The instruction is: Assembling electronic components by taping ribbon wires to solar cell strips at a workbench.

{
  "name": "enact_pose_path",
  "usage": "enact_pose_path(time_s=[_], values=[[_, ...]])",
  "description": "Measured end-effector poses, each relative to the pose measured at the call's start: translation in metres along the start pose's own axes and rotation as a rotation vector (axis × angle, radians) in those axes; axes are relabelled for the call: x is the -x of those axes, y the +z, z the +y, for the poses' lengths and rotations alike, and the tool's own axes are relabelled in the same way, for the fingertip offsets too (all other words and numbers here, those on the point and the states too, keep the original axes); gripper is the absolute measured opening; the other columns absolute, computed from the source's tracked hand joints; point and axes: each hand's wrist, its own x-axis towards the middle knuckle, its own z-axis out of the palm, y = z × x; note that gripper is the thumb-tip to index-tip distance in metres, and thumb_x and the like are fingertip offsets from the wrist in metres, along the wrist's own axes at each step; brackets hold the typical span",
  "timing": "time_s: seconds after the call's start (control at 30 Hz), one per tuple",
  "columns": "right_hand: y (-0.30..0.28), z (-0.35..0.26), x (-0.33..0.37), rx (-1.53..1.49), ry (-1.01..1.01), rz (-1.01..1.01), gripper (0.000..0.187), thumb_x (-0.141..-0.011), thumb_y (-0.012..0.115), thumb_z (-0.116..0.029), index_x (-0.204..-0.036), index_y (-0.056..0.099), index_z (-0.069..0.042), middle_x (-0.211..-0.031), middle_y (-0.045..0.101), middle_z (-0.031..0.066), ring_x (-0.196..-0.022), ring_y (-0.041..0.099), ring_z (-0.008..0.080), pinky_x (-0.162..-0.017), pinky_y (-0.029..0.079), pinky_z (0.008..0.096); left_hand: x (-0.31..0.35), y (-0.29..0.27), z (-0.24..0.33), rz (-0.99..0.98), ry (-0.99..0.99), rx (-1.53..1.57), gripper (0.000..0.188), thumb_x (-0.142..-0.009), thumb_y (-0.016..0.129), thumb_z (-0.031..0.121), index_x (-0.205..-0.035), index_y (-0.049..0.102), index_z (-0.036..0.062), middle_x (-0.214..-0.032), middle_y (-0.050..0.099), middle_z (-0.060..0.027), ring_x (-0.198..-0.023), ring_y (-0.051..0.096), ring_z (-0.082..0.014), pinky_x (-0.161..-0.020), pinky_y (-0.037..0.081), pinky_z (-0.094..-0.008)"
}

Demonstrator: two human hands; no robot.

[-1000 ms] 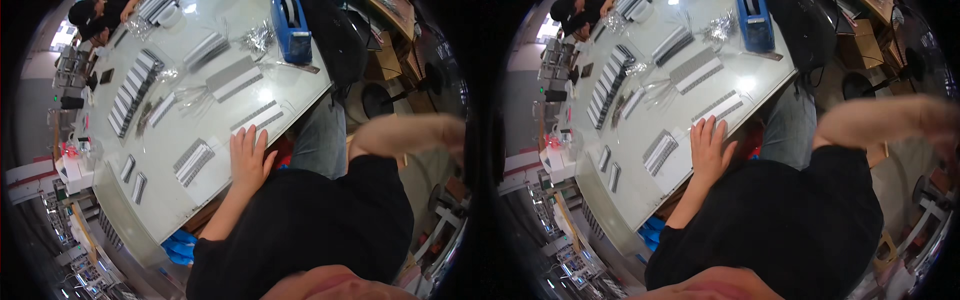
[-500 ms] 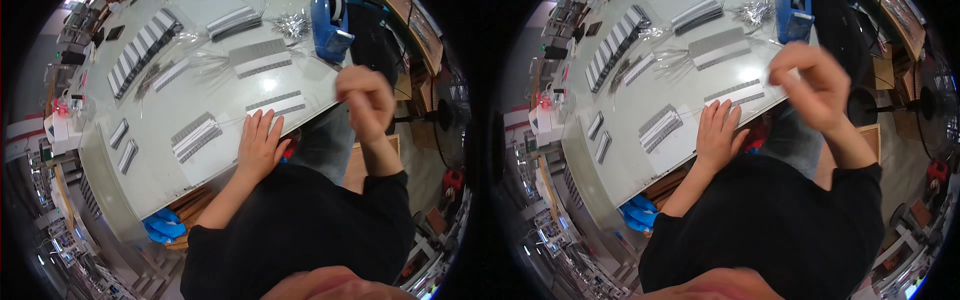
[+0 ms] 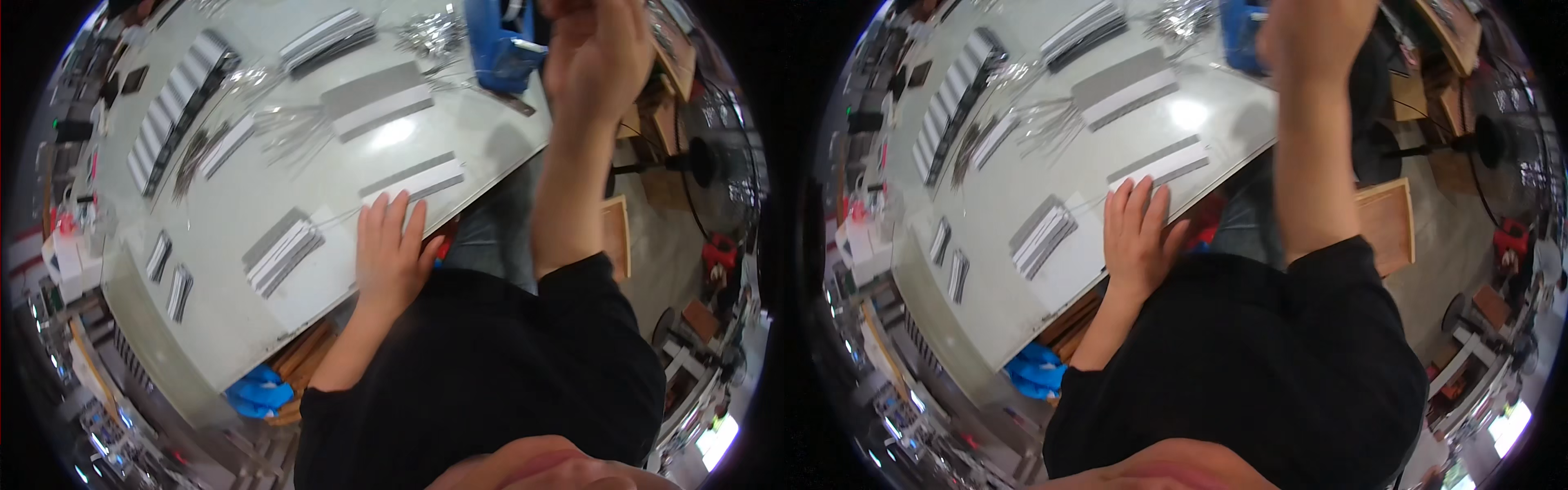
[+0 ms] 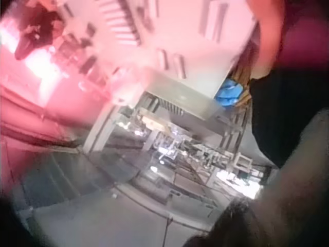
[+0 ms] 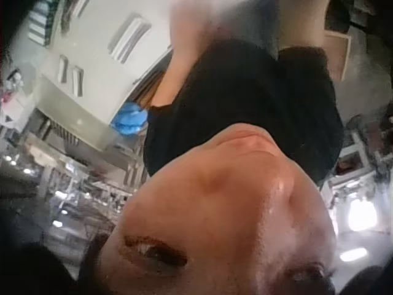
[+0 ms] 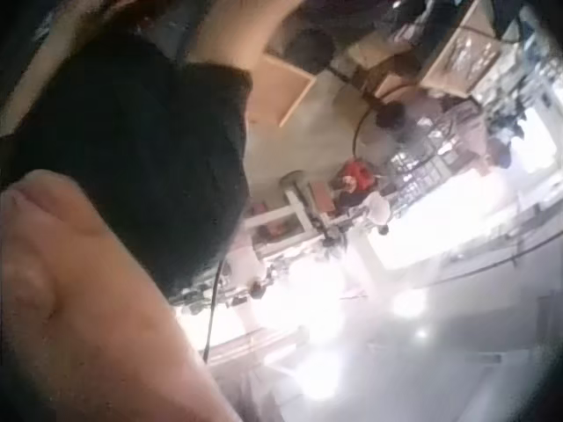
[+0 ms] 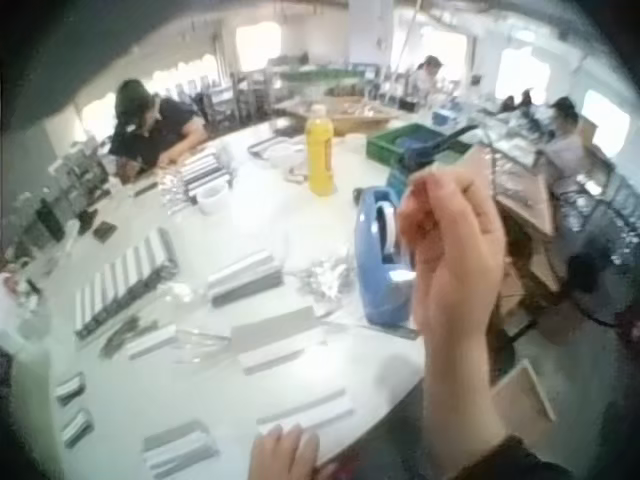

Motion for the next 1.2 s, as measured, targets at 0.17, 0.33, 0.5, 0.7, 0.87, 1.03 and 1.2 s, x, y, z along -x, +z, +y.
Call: enact_pose_path(time_s=[0.17,0.33,0.5,0.7,0.87,1.03,1.2], values=[[-0.017,0.005,0.102,0.229,-0.043,-0.198,0.007,-0.090,0.063,0.010,-0.095,0.065,0.006,-0.085,0.069,0.0119,-0.071,0.064,0.0172,-0.066,0.052,0.0287,0.005,0.000,-0.002,-0.048,-0.041,-0.014,0.060,-0.081,0.082,0.021,-0.134,0.059,0.0065,-0.141,0.055,-0.0170,-0.131,0.050,-0.0429,-0.111,0.038,-0.0587],[-0.067,-0.014,0.180,0.223,-0.033,-0.338,0.007,-0.085,0.065,0.007,-0.085,0.061,0.002,-0.074,0.060,0.0099,-0.062,0.057,0.0240,-0.058,0.044,0.0338,-0.001,-0.005,0.001,-0.070,-0.018,-0.017,0.061,-0.082,0.081,0.021,-0.136,0.057,0.0051,-0.141,0.054,-0.0180,-0.131,0.049,-0.0425,-0.112,0.037,-0.0594],[-0.102,-0.013,0.205,0.767,0.023,-0.537,0.012,-0.081,0.073,-0.007,-0.089,0.064,-0.007,-0.087,0.061,0.0069,-0.083,0.060,0.0284,-0.079,0.045,0.0403,0.000,-0.001,-0.002,-0.054,-0.037,-0.016,0.059,-0.083,0.080,0.020,-0.136,0.057,0.0058,-0.142,0.053,-0.0178,-0.130,0.049,-0.0438,-0.110,0.037,-0.0604],[-0.092,-0.007,0.205,1.168,0.013,-0.609,0.045,-0.081,0.076,-0.014,-0.124,0.066,-0.005,-0.124,0.058,0.0137,-0.118,0.055,0.0352,-0.107,0.035,0.0533,0.003,0.000,-0.005,-0.001,-0.038,0.004,0.062,-0.080,0.081,0.020,-0.136,0.057,0.0096,-0.141,0.054,-0.0166,-0.128,0.050,-0.0427,-0.107,0.040,-0.0605],[-0.085,-0.001,0.202,1.240,0.070,-0.675,0.050,-0.088,0.074,-0.025,-0.134,0.063,-0.009,-0.138,0.054,0.0133,-0.132,0.049,0.0374,-0.115,0.022,0.0629,0.003,0.002,-0.006,-0.015,-0.016,0.000,0.060,-0.079,0.081,0.022,-0.134,0.060,0.0102,-0.140,0.055,-0.0140,-0.128,0.051,-0.0409,-0.106,0.041,-0.0593],[-0.085,0.001,0.202,1.195,0.082,-0.716,0.048,-0.092,0.070,-0.028,-0.135,0.063,-0.009,-0.142,0.052,0.0138,-0.137,0.045,0.0383,-0.118,0.015,0.0633,0.004,0.003,-0.007,-0.026,-0.009,-0.010,0.059,-0.079,0.081,0.022,-0.134,0.060,0.0105,-0.140,0.055,-0.0124,-0.128,0.051,-0.0397,-0.106,0.041,-0.0584],[-0.082,-0.001,0.202,1.179,0.109,-0.746,0.047,-0.094,0.067,-0.028,-0.137,0.063,-0.008,-0.144,0.051,0.0139,-0.141,0.042,0.0382,-0.120,0.011,0.0622,0.004,0.003,-0.006,-0.030,-0.015,-0.031,0.057,-0.080,0.081,0.022,-0.132,0.062,0.0105,-0.141,0.055,-0.0116,-0.128,0.051,-0.0385,-0.107,0.041,-0.0576]])
